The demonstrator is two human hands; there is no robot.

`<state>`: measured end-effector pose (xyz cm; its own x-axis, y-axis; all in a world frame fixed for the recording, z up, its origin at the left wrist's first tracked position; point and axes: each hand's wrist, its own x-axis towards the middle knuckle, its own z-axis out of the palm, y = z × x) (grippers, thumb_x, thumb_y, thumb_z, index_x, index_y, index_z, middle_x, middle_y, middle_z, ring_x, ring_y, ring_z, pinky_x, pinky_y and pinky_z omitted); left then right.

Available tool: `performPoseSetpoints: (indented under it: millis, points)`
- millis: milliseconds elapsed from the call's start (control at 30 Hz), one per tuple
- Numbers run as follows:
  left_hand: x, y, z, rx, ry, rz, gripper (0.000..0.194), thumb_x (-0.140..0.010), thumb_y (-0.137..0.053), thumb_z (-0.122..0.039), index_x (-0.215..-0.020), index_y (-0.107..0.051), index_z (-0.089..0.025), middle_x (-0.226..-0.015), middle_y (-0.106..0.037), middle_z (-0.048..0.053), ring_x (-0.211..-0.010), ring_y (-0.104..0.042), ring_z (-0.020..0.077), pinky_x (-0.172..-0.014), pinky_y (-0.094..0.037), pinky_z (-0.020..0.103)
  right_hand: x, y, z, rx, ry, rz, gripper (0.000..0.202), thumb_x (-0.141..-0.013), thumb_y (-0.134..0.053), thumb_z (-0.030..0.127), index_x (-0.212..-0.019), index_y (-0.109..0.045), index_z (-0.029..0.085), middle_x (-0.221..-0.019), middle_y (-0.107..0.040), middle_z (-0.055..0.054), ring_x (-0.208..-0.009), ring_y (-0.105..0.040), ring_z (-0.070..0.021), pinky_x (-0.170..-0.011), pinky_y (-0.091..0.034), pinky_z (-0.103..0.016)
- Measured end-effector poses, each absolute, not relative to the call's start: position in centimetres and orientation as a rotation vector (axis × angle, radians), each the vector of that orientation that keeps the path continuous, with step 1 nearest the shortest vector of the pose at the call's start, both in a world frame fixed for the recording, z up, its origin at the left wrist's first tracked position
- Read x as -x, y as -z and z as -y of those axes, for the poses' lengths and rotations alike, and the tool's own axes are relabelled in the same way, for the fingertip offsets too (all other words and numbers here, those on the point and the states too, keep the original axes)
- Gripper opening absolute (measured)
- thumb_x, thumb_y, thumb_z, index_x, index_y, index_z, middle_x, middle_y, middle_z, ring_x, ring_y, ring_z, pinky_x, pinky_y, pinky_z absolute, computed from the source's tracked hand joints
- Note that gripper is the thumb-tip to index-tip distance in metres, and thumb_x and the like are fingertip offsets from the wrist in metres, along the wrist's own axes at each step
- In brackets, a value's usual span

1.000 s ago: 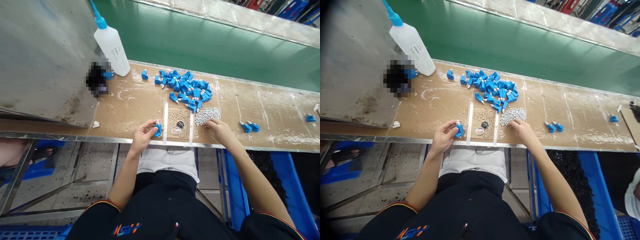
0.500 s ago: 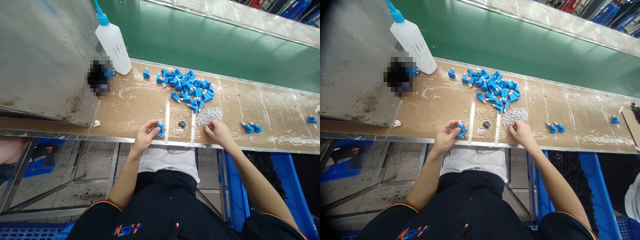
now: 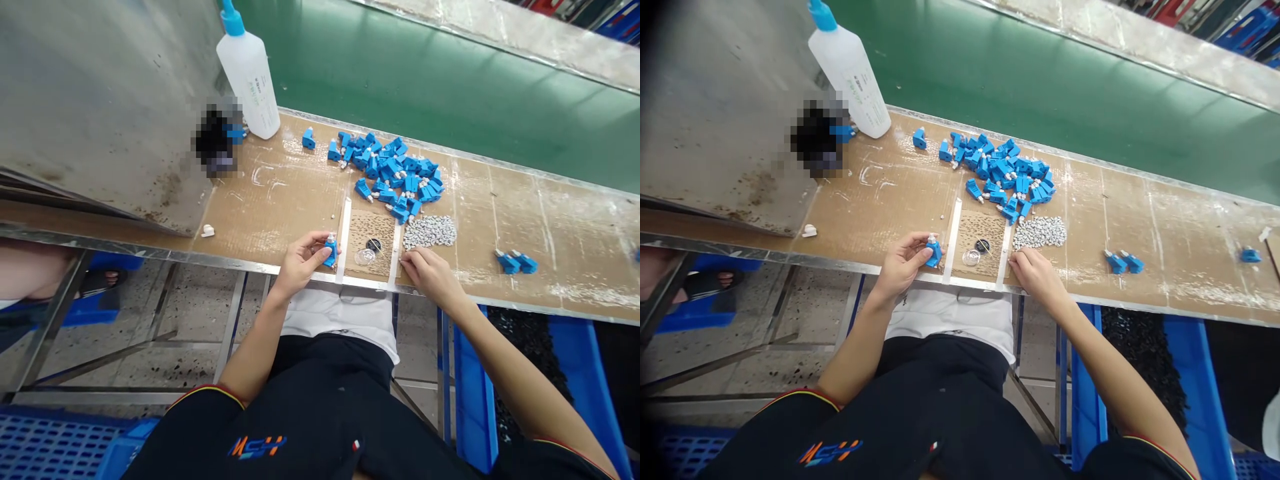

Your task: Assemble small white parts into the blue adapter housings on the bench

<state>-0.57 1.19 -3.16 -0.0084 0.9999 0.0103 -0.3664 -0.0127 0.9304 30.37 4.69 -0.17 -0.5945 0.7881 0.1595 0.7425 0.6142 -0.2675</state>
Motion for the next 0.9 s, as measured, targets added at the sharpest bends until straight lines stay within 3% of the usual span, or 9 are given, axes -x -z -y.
performPoseSetpoints:
  millis: [300,467,900]
  points:
    - [0.5,3.3,-1.0,-0.924,-1.359,-0.899,0.039,-0.082,-0.086,-0.046,-0.108,-0.076,-0.02,-0.095,-0.078,0.005,-0.084,-0.079,0.0193,-0.076,-0.065,0.031,-27.8,-4.7,-6.2,1.155,-0.611,2.632,0.018,-0.1,-0.049,0.029,-0.084,-0.056,0.023,-0.076,-0.063,-0.003,-0.063,-0.057,-0.017,-0.061,-0.044,-0.029]
    - [0.6,3.6,-1.0,-0.937,-1.358,-0.883,0.04,-0.082,-0.085,-0.048,-0.108,-0.075,-0.02,-0.096,-0.078,0.005,-0.085,-0.079,0.019,-0.075,-0.064,0.03,-23.9,-7.4,-6.9,1.044,-0.514,2.839,0.016,-0.098,-0.05,0.021,-0.084,-0.058,0.023,-0.078,-0.065,-0.005,-0.067,-0.06,-0.0187,-0.064,-0.042,-0.03]
    - [0.6,3.6,-0.7,-0.889,-1.328,-0.828,0.045,-0.082,-0.085,-0.051,-0.11,-0.075,-0.017,-0.1,-0.079,0.007,-0.093,-0.078,0.0195,-0.076,-0.063,0.027,-21.3,-7.4,-7.9,1.007,-0.38,3.011,0.018,-0.097,-0.051,0.018,-0.081,-0.058,0.021,-0.075,-0.065,-0.005,-0.067,-0.06,-0.0195,-0.063,-0.04,-0.031]
